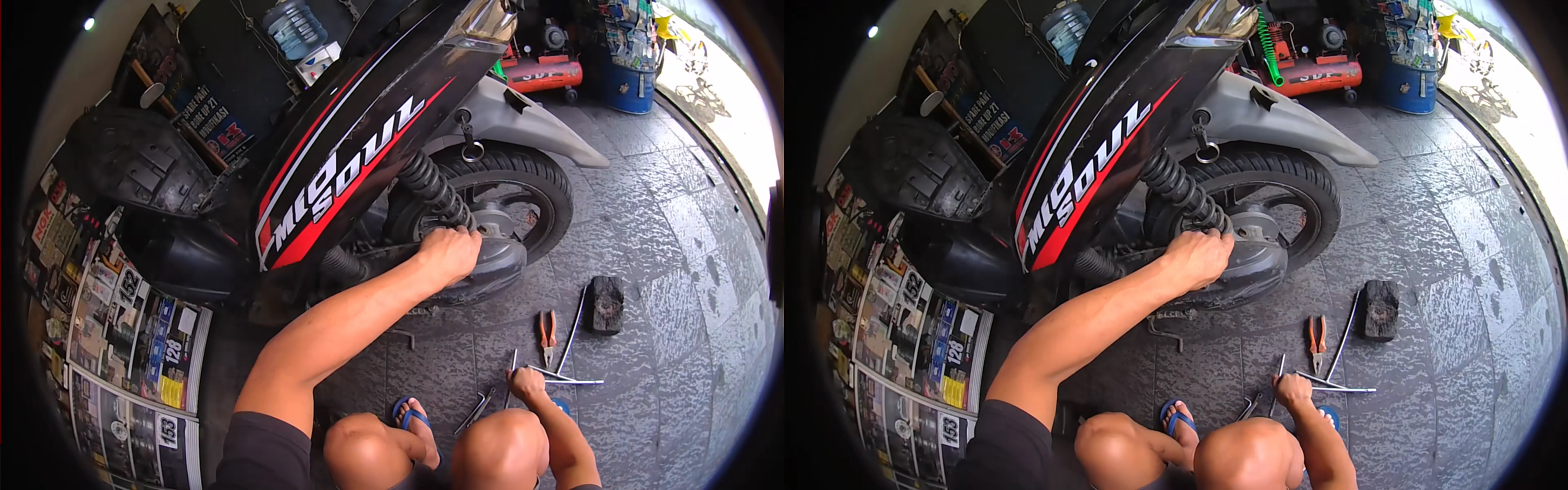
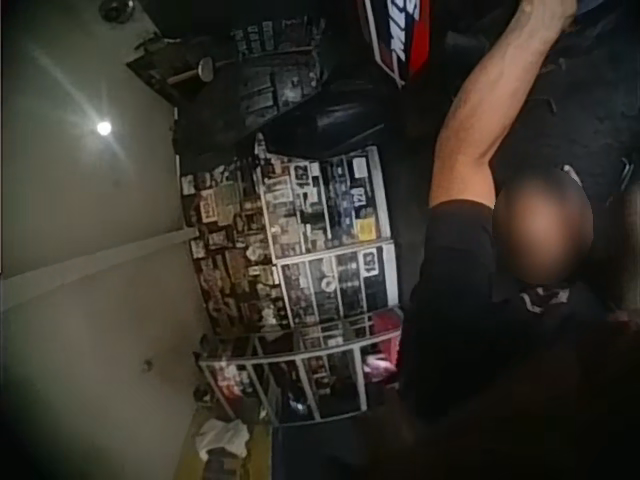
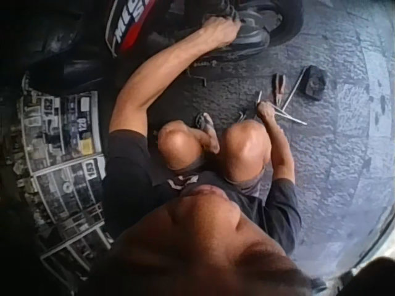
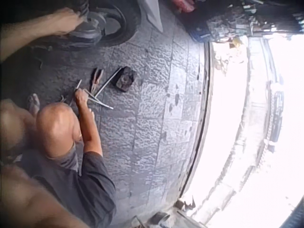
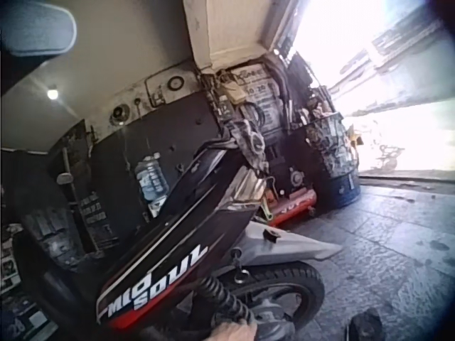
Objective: The person unscrews and removes a plastic air filter housing from the side of a motorcycle using a screwdriver and a T-handle socket wrench, then proceeds to unscrew internal bolts.
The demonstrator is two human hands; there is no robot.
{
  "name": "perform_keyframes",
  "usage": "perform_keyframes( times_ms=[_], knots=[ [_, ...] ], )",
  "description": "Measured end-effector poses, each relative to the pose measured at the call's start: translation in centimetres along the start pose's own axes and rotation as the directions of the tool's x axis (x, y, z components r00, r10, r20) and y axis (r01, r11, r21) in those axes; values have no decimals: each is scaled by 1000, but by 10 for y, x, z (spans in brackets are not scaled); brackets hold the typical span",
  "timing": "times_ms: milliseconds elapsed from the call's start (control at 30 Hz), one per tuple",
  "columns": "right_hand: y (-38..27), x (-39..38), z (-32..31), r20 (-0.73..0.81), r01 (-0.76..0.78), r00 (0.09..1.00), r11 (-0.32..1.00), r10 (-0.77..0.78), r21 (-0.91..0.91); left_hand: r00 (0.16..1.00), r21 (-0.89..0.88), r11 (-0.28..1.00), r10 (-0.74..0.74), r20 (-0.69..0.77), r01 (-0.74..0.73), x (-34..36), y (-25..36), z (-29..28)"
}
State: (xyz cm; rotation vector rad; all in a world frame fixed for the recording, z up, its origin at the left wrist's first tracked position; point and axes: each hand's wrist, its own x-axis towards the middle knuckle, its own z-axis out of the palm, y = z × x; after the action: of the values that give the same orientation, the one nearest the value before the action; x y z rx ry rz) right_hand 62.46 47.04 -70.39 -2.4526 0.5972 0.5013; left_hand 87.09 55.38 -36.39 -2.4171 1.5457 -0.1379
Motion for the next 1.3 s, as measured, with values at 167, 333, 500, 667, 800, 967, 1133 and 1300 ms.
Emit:
perform_keyframes(
  times_ms=[167, 333, 500, 667, 800, 967, 1133, 1300],
  knots=[
    [2, 4, 10, -172, 152, 968, 974, -181, -169, 999, -28, 999, 16, 35, -15, -1, -8, 0],
    [-4, -3, -7, -187, 158, 968, 985, -168, -66, 979, -74, 996, -53, -199, 39, -13, 7, 6],
    [-9, -18, 1, -165, 160, 972, 986, -164, -37, 985, -117, 985, -139, -102, 127, -8, 7, 6],
    [-6, -30, 27, -59, 208, 977, 974, -203, 87, 995, -8, 996, -85, -55, 85, -4, 6, 4],
    [5, -36, 34, -80, 189, 980, 975, -181, 114, 997, -26, 997, -71, -19, 71, 1, 2, -2],
    [17, -42, 40, -95, 180, 981, 979, -172, 96, 992, -111, 986, -124, 2, 124, -4, 2, -3],
    [17, -45, 47, -75, 183, 982, 976, -175, 117, 987, -65, 994, -101, -127, 93, -9, 7, 11],
    [16, -45, 43, -49, 158, 987, 984, -154, 86, 989, 19, 1000, -17, -147, 20, 0, -3, 15]
  ],
)
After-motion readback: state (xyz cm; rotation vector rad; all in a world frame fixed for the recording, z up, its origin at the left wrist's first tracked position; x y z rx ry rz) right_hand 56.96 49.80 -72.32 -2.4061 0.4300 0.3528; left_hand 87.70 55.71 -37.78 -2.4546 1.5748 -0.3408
